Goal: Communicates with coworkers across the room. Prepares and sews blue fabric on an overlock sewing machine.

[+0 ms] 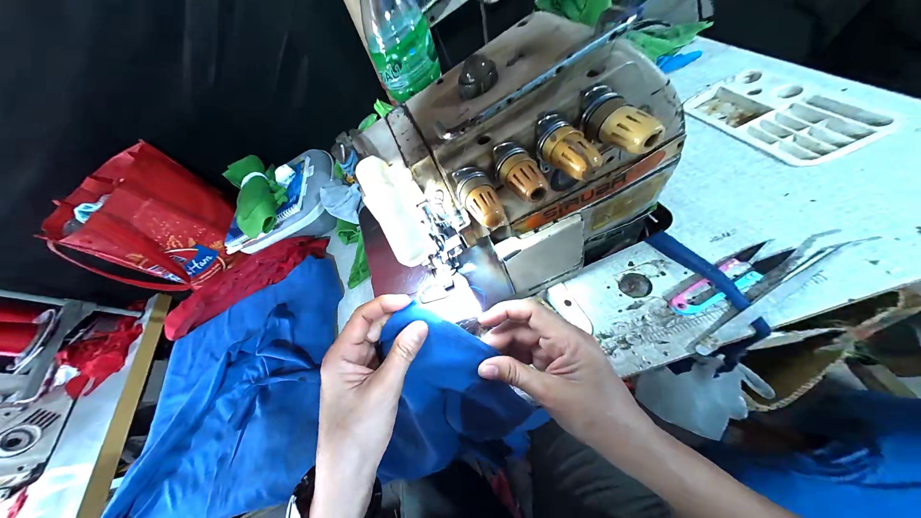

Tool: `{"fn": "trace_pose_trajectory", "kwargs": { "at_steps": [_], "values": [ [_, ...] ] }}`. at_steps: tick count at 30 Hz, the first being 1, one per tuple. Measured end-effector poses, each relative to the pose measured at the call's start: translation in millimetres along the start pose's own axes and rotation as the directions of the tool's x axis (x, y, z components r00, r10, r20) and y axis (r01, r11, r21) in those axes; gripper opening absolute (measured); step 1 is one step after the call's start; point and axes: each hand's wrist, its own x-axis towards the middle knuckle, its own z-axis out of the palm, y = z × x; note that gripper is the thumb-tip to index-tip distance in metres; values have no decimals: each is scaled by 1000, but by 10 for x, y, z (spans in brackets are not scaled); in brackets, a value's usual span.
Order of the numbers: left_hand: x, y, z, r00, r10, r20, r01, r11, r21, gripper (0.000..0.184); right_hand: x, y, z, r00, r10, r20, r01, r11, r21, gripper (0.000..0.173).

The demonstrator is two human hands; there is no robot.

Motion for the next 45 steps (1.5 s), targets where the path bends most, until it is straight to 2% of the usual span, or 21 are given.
{"fn": "trace_pose_trajectory", "kwargs": {
  "at_steps": [3,9,14,16,19,25,28,32,36,39,42,45],
  "values": [
    [-15,-12,-14,1000,-16,-19,15,1000,-18,24,0,-8,7,1000,11,-1,-11,1000,11,36],
    [-107,8,-72,992,-107,-63,99,987,-128,22,-9,-25,32,999,-45,4,45,999,-16,28],
    [-176,17,-95,988,-132,-79,118,980,-163,23,-4,-75,30,992,57,117,-69,992,108,45],
    [-196,28,-92,988,-128,-83,113,980,-163,23,-8,-93,64,995,36,92,-40,998,44,41],
    [-236,38,-106,988,-131,-79,116,978,-171,26,-25,-77,106,996,-70,48,74,993,-92,31],
    [-295,29,-143,974,-200,-103,173,959,-223,21,-70,-48,140,992,-118,48,123,986,-112,32],
    [-334,-9,-105,967,-188,-171,149,964,-220,18,-104,-19,140,992,-111,54,117,986,-120,31],
    [-424,-35,-178,968,-136,-213,94,976,-199,23,-136,-173,210,997,38,67,-28,990,-142,30],
    [-477,-37,-236,956,-194,-223,136,959,-250,25,-171,7,228,995,-69,76,81,984,-158,29],
    [-495,-21,-247,949,-226,-219,158,944,-289,24,-176,-10,239,994,-68,83,81,982,-168,29],
    [-512,-13,-234,963,-195,-187,130,941,-314,22,-198,-20,228,992,-85,93,99,982,-162,32],
    [-513,-5,-221,969,-170,-180,113,950,-292,22,-221,-108,187,990,-30,137,52,986,-157,38]
  ]
}}
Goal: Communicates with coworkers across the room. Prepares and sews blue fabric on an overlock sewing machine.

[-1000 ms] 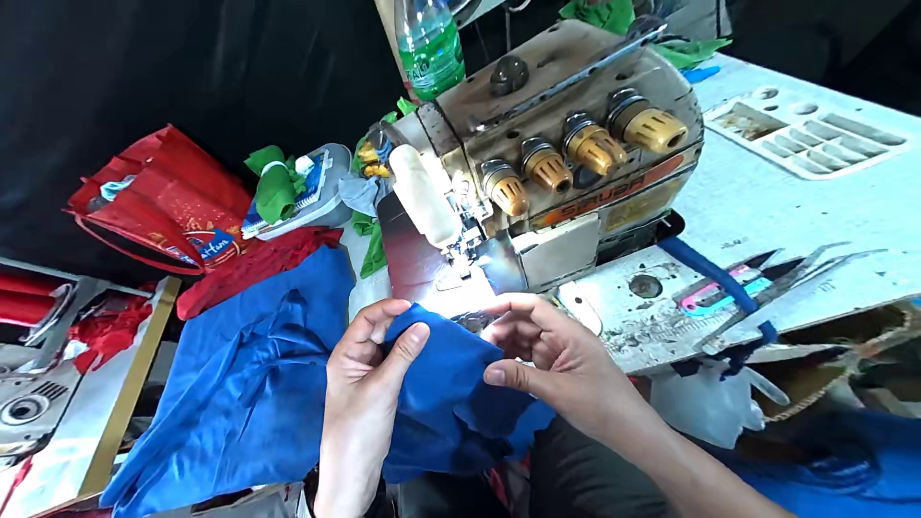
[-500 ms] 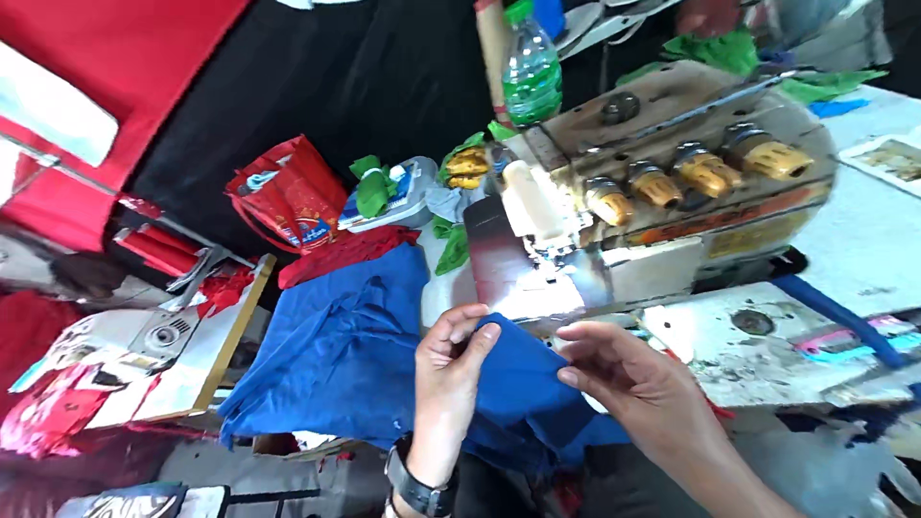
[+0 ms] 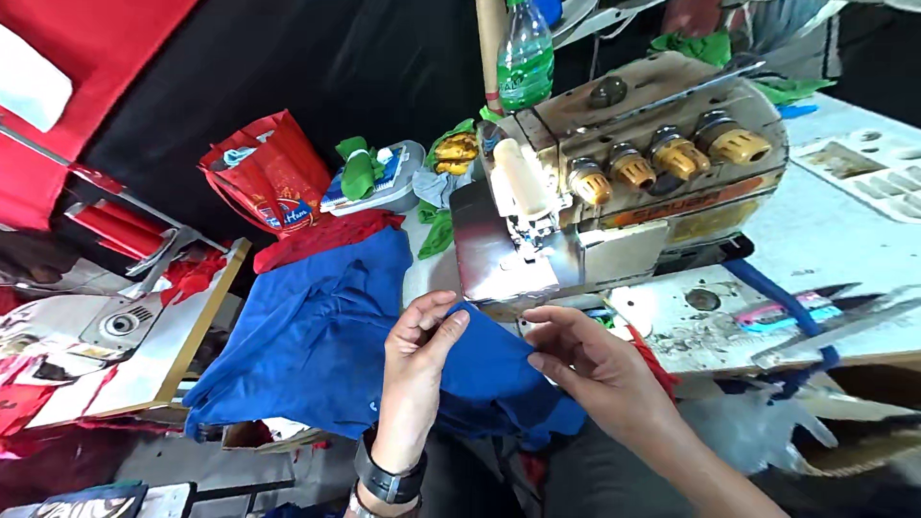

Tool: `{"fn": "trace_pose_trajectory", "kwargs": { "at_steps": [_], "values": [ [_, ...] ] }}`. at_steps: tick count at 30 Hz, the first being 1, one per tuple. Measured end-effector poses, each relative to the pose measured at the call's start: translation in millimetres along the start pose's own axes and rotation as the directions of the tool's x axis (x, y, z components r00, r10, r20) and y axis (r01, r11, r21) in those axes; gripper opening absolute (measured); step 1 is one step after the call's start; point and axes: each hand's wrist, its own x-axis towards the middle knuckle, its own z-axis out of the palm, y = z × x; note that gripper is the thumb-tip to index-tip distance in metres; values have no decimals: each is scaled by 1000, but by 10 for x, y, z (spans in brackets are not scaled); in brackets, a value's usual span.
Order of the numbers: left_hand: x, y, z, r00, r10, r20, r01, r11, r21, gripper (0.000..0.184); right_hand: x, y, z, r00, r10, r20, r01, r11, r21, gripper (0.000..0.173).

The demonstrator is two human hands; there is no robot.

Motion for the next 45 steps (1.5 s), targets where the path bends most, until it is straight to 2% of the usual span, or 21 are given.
{"fn": "trace_pose_trajectory", "kwargs": {
  "at_steps": [5,7,9,14,17,25,30,33,37,40,43,45],
  "values": [
    [12,-31,-8,1000,9,-1,-9,1000,18,22,33,-32,-60,996,84,31,-86,995,41,43],
    [17,-38,-9,1000,-3,3,3,1000,12,22,49,-35,-55,994,104,44,-105,994,37,38],
    [39,-44,-1,1000,-11,1,11,1000,8,21,78,-29,-30,995,90,47,-91,996,22,34],
    [74,-92,0,1000,-7,-5,7,999,35,22,121,65,1,1000,-9,19,10,998,-67,40],
    [86,-122,21,1000,7,-11,-6,996,84,22,112,108,-19,1000,-22,4,22,997,-79,35],
    [156,-142,125,988,157,3,-155,966,206,20,62,203,-80,995,-102,19,103,986,-130,21],
    [214,-100,211,976,213,41,-217,947,237,19,62,208,-118,988,-155,2,154,984,-86,17],
    [271,-83,259,970,231,69,-241,938,249,19,60,205,-134,992,-127,-27,128,992,16,16],
    [393,-38,384,928,340,151,-370,881,294,16,67,-3,-234,986,-163,-31,164,986,34,17],
    [524,-88,506,893,403,202,-449,827,337,13,105,14,-286,993,-102,-57,102,995,-7,19],
    [586,-189,572,901,379,211,-434,790,434,12,119,102,-308,998,-23,-60,22,1000,-19,19],
    [591,-219,589,909,369,194,-417,792,445,12,105,121,-316,999,-22,-35,22,1000,4,20]
  ]
}}
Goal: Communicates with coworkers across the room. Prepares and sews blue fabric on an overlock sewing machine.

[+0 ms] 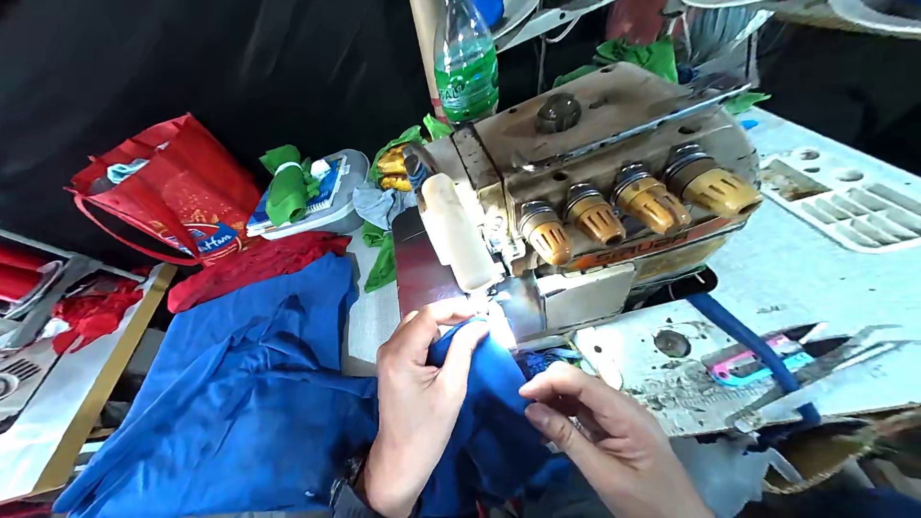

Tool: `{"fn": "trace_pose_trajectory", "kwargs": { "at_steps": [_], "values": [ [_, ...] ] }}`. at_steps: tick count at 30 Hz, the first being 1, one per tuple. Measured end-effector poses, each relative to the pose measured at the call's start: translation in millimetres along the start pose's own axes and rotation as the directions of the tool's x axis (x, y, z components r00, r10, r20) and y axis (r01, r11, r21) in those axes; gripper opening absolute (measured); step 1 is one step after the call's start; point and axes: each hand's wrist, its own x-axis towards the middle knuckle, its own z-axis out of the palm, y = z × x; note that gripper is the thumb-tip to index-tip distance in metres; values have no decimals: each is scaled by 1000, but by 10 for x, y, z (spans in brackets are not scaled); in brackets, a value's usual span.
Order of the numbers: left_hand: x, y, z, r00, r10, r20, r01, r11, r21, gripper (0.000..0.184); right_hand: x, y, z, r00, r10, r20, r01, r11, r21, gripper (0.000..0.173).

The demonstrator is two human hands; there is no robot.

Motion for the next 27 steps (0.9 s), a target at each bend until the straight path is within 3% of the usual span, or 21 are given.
{"fn": "trace_pose_trajectory", "kwargs": {
  "at_steps": [9,13,16,18,24,27],
  "values": [
    [-9,-107,0,999,35,-21,-34,996,77,11,47,241,-31,995,19,-95,-14,999,52,24],
    [-16,-168,34,991,125,-51,-107,955,275,12,57,257,-44,995,-63,-71,58,997,-59,12],
    [-25,-155,22,969,241,-57,-186,861,474,19,85,177,-39,997,-67,-24,66,997,-44,13],
    [-21,-102,16,965,259,-40,-198,819,539,13,83,187,-17,996,-93,4,93,995,-43,13],
    [-91,50,56,979,189,74,-197,791,580,17,43,154,8,995,-71,71,72,997,-14,14],
    [-242,108,118,978,162,132,-206,858,470,21,-25,100,-26,994,-51,97,51,999,-3,10]
  ]
}}
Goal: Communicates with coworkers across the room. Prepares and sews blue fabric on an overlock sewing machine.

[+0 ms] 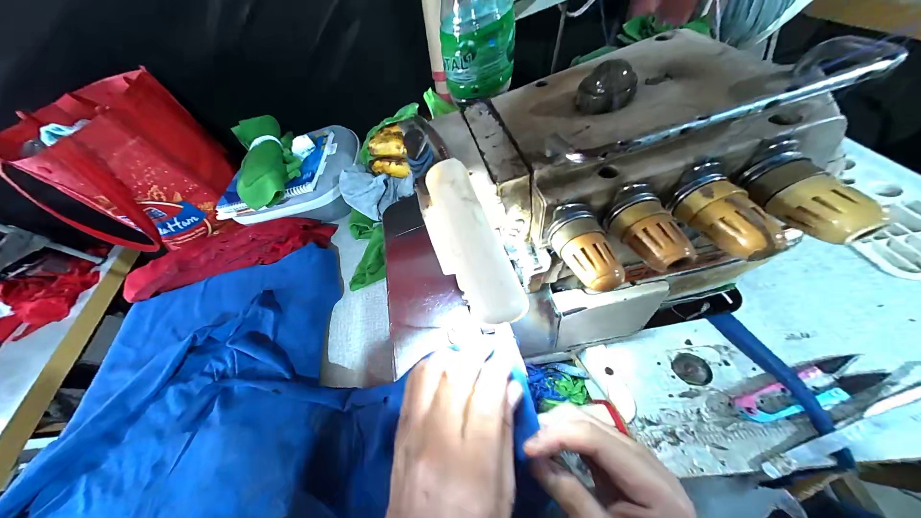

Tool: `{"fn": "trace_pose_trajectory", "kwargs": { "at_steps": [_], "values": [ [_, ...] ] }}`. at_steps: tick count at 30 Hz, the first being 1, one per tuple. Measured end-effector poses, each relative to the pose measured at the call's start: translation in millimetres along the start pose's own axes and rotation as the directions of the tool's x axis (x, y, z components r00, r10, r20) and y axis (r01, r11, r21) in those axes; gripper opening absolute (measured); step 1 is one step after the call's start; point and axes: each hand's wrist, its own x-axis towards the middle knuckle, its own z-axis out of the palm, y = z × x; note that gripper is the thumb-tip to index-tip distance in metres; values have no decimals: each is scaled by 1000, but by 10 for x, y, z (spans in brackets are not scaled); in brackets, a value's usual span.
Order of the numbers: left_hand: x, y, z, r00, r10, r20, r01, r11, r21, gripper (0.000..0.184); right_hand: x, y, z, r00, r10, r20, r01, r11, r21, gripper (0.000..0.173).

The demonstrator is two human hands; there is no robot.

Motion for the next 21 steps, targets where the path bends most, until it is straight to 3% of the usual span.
{"fn": "trace_pose_trajectory", "kwargs": {
  "at_steps": [4,8,14,21],
  "values": [
    [-143,14,59,999,6,52,-4,999,-40,31,-50,-34,-6,998,58,-10,-57,994,91,7],
    [-106,-101,25,999,-10,42,11,1000,-21,38,61,-8,34,999,23,-29,-20,994,111,7],
    [-4,-177,49,998,-54,-12,54,998,-19,32,207,-21,84,996,45,-77,-36,993,116,7],
    [-52,-115,25,999,-27,30,27,1000,4,28,39,-60,88,998,66,8,-67,988,139,13]
  ]
}}
